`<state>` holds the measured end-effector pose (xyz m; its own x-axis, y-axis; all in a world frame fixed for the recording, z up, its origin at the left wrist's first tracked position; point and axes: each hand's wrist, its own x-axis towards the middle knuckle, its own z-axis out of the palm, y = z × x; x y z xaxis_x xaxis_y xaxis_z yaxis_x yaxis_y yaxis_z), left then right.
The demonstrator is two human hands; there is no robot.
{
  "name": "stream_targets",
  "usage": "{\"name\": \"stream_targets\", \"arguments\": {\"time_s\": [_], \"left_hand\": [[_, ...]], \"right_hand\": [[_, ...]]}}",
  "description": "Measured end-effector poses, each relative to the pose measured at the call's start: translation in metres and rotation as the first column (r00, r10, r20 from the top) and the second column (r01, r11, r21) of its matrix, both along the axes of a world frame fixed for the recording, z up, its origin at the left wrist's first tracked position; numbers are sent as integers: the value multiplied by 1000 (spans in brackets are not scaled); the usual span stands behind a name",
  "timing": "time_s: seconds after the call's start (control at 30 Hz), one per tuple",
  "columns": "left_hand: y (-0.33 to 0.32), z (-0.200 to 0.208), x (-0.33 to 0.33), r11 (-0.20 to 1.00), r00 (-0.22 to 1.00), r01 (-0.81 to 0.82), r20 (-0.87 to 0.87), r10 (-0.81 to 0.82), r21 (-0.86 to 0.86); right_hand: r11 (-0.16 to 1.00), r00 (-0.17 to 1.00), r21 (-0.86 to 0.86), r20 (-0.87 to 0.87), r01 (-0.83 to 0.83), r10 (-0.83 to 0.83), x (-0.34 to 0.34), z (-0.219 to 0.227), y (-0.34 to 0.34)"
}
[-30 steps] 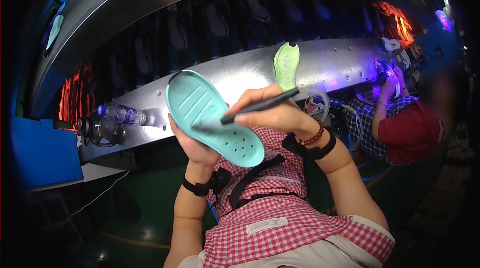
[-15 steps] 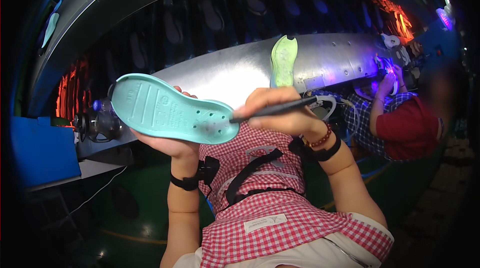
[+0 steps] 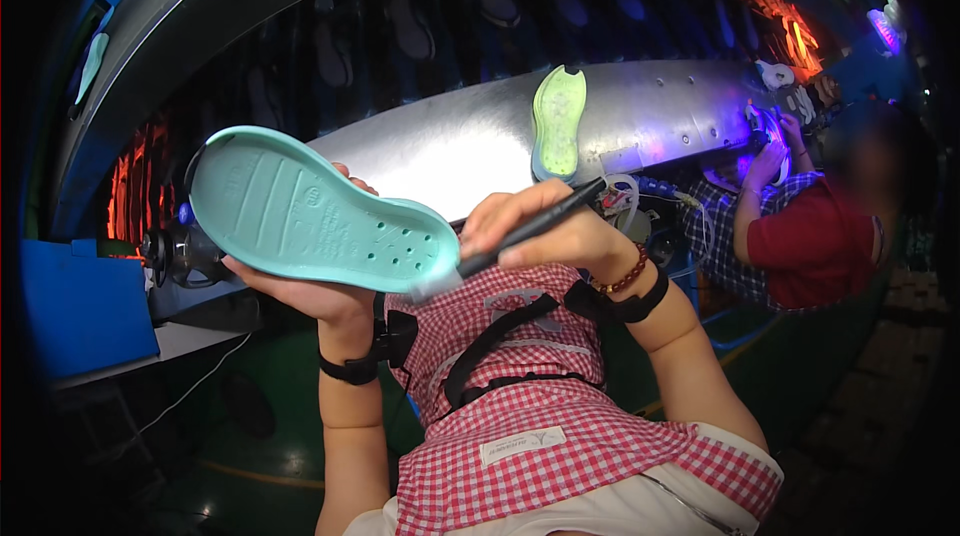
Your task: Applying liquid adhesive or primer to the interior of rubber shoe soles using a brush on a manufacturing assembly line.
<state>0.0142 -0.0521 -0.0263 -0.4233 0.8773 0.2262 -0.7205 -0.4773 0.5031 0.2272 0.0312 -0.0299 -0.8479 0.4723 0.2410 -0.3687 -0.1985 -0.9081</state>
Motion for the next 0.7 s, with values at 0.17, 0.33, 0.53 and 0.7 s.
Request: {"name": "stream_targets", "arguments": {"time_s": [0.17, 0.33, 0.53, 0.7], "left_hand": [[1, 13, 17, 995, 986, -61, 148, 73, -82], [-7, -12, 27, 964, 962, 254, 124, -244, -74], [-16, -35, -4, 904, 908, 337, -162, -386, -262], [-13, -15, -10, 764, 802, 501, -115, -586, -406]], "right_hand": [[931, 990, -346, -27, 119, -136, -12, -8, -13], [974, 985, -200, 155, 104, -74, -12, 11, -20], [996, 926, 91, 377, 3, -38, 1, 35, -9], [835, 972, 507, 196, -215, 131, -4, 41, 1]]}}
